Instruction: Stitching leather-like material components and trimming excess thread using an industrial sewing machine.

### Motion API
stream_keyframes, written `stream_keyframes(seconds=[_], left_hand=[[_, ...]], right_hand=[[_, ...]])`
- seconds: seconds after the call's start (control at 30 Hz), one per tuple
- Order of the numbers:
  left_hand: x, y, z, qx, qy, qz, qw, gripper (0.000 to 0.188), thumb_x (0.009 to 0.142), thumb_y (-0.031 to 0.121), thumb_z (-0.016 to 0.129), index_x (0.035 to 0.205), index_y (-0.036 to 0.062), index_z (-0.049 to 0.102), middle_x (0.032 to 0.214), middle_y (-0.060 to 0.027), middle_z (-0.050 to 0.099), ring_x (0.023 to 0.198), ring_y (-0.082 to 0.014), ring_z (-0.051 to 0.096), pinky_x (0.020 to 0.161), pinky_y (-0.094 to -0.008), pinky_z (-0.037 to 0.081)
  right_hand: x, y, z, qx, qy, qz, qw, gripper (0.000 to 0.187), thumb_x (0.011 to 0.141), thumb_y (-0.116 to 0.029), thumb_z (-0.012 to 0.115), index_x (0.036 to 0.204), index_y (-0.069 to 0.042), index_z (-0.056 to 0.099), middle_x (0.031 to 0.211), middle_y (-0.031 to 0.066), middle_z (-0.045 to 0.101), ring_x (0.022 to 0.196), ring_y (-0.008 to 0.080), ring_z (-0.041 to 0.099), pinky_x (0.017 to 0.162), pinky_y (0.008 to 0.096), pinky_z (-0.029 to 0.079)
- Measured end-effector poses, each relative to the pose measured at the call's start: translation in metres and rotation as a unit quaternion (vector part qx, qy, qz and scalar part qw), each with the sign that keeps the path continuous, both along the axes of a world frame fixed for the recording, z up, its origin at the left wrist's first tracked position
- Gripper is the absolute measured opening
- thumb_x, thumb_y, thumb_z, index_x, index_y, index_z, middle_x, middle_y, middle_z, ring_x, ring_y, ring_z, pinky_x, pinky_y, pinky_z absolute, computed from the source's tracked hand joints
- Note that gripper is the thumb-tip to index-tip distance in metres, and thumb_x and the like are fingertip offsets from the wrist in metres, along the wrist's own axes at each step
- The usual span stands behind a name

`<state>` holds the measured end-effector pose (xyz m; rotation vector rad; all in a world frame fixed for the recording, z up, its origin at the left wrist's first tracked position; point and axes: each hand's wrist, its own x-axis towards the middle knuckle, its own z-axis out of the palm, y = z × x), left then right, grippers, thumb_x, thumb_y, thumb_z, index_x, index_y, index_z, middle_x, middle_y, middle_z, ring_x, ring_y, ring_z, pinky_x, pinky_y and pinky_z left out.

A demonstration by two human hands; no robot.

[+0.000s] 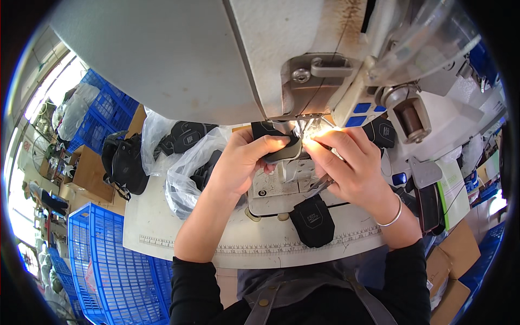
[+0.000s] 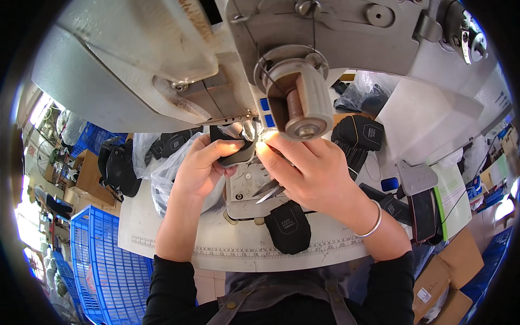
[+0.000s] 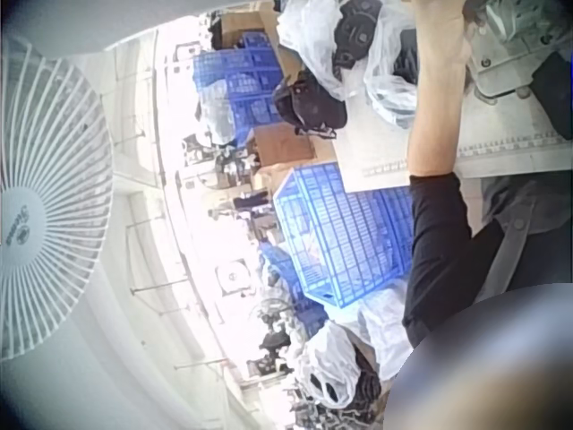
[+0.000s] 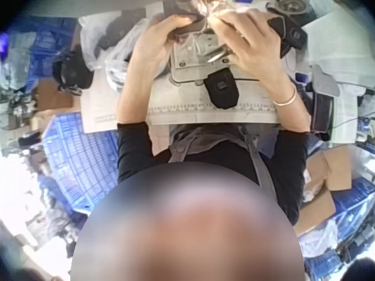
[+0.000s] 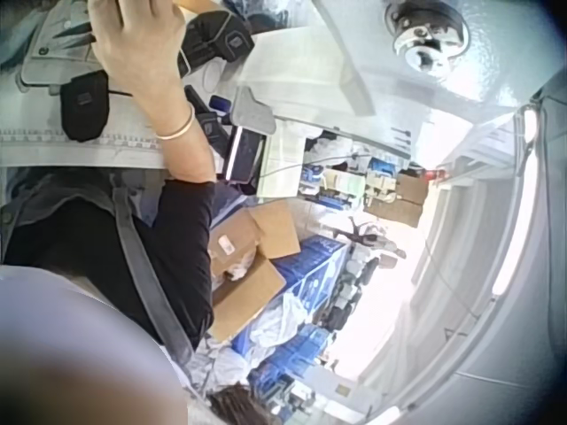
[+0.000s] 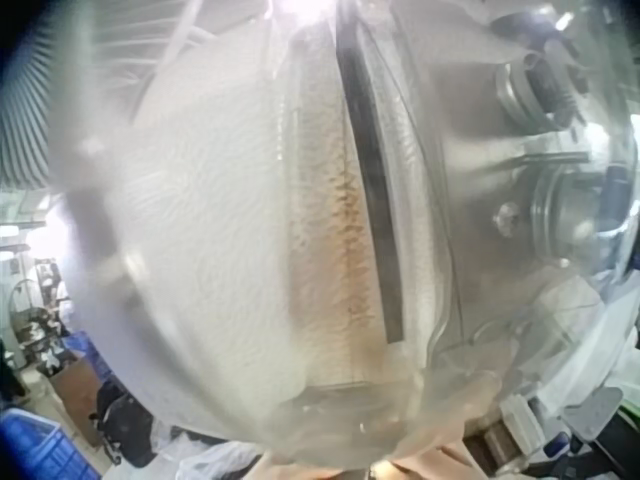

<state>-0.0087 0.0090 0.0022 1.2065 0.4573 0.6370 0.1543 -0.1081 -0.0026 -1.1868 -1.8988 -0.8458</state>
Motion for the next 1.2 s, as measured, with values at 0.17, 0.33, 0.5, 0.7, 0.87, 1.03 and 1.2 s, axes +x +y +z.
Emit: stream_keyframes(seconds=[0.17, 0.33, 0.5, 0.7, 0.87, 1.03, 1.2], left_hand=[[0.0, 0.0, -0.001, 0.002, -0.007, 0.003, 1.0, 0.016, 0.078, 0.014, 0.063, 0.087, 0.0008, 0.064, 0.07, -0.0025, 0.06, 0.052, -0.0053, 0.049, 0.044, -0.0192, 0.037], [0.001, -0.003, 0.0, 0.003, -0.007, 0.01, 1.0, 0.019, 0.078, 0.014, 0.063, 0.09, -0.0005, 0.064, 0.07, -0.0031, 0.061, 0.052, -0.0056, 0.049, 0.044, -0.0194, 0.037], [0.0, 0.003, 0.0, 0.012, 0.001, -0.002, 1.0, 0.019, 0.078, 0.014, 0.062, 0.091, -0.0004, 0.064, 0.072, -0.0034, 0.061, 0.053, -0.006, 0.05, 0.045, -0.0197, 0.038], [-0.001, 0.008, -0.003, 0.017, -0.013, -0.029, 0.999, 0.022, 0.077, 0.013, 0.064, 0.095, 0.0, 0.063, 0.074, -0.0034, 0.061, 0.055, -0.0069, 0.051, 0.047, -0.0203, 0.041], [-0.004, -0.01, -0.002, 0.013, -0.006, -0.029, 0.999, 0.021, 0.075, 0.011, 0.066, 0.094, 0.0031, 0.063, 0.077, -0.0013, 0.059, 0.06, -0.0066, 0.053, 0.047, -0.0206, 0.042], [-0.004, -0.014, -0.003, 0.02, -0.008, -0.003, 1.0, 0.013, 0.076, 0.011, 0.066, 0.086, 0.0025, 0.063, 0.073, -0.0014, 0.059, 0.055, -0.0065, 0.052, 0.046, -0.0197, 0.041], [-0.002, -0.015, -0.004, 0.02, -0.012, 0.007, 1.0, 0.013, 0.076, 0.011, 0.065, 0.086, 0.0022, 0.063, 0.072, -0.0014, 0.059, 0.054, -0.0067, 0.051, 0.045, -0.0196, 0.04]], right_hand=[[0.0, -0.001, 0.0, -0.004, 0.0, 0.002, 1.0, 0.042, 0.049, 0.0, 0.065, 0.092, -0.003, 0.062, 0.088, 0.0052, 0.057, 0.067, 0.0209, 0.052, 0.055, 0.0282, 0.044], [0.002, 0.002, -0.001, 0.007, -0.006, 0.01, 1.0, 0.042, 0.049, -0.001, 0.065, 0.091, -0.004, 0.062, 0.088, 0.0049, 0.057, 0.067, 0.0207, 0.051, 0.056, 0.0281, 0.044], [-0.004, 0.0, 0.003, -0.01, -0.002, -0.003, 1.0, 0.043, 0.049, 0.0, 0.064, 0.092, -0.005, 0.062, 0.088, 0.0042, 0.057, 0.067, 0.0204, 0.049, 0.057, 0.0277, 0.043], [-0.008, -0.002, 0.002, -0.027, 0.018, -0.022, 0.999, 0.042, 0.049, 0.0, 0.064, 0.091, -0.006, 0.063, 0.088, 0.0035, 0.057, 0.067, 0.0205, 0.049, 0.057, 0.0277, 0.043], [0.0, -0.005, 0.003, -0.04, 0.02, -0.011, 0.999, 0.041, 0.049, -0.001, 0.064, 0.09, -0.007, 0.062, 0.089, 0.0033, 0.057, 0.068, 0.0208, 0.051, 0.056, 0.0279, 0.044], [0.002, -0.007, 0.003, -0.043, 0.018, 0.018, 0.999, 0.04, 0.05, -0.002, 0.064, 0.09, -0.007, 0.061, 0.089, 0.0042, 0.058, 0.068, 0.0211, 0.053, 0.056, 0.0287, 0.044], [0.002, -0.006, 0.004, -0.036, 0.017, 0.023, 0.999, 0.04, 0.051, -0.002, 0.065, 0.09, -0.007, 0.061, 0.089, 0.0047, 0.058, 0.069, 0.0214, 0.053, 0.057, 0.0292, 0.044]])
